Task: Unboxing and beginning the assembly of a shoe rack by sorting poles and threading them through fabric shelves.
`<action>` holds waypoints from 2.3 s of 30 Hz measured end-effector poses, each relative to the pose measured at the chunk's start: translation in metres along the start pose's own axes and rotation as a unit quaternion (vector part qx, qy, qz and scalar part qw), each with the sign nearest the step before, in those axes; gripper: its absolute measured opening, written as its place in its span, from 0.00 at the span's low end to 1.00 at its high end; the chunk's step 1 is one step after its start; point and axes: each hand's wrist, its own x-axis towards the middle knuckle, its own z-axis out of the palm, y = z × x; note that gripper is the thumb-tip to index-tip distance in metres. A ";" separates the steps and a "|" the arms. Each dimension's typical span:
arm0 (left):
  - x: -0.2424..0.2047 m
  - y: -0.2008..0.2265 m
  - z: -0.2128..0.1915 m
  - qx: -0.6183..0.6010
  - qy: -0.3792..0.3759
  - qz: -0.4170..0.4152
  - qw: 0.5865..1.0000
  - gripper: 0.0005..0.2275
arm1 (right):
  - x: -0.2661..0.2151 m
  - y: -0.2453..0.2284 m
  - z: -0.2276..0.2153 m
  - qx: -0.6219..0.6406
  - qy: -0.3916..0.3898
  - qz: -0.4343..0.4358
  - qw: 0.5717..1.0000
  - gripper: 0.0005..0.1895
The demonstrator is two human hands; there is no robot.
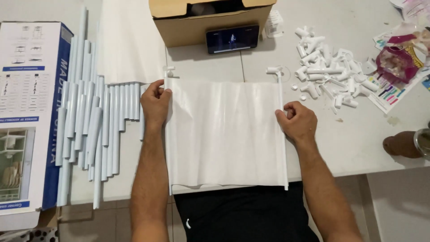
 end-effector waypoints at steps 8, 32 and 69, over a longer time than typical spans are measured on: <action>-0.005 0.010 -0.006 0.005 0.002 0.000 1.000 0.15 | 0.006 0.004 -0.002 0.001 -0.027 0.060 0.998 0.11; -0.007 0.009 -0.008 -0.011 -0.022 0.016 1.000 0.15 | 0.025 0.056 0.018 0.430 -0.030 0.049 0.901 0.24; 0.007 -0.009 -0.013 -0.076 -0.045 0.008 0.996 0.16 | 0.016 0.041 0.010 0.494 -0.023 0.026 0.869 0.20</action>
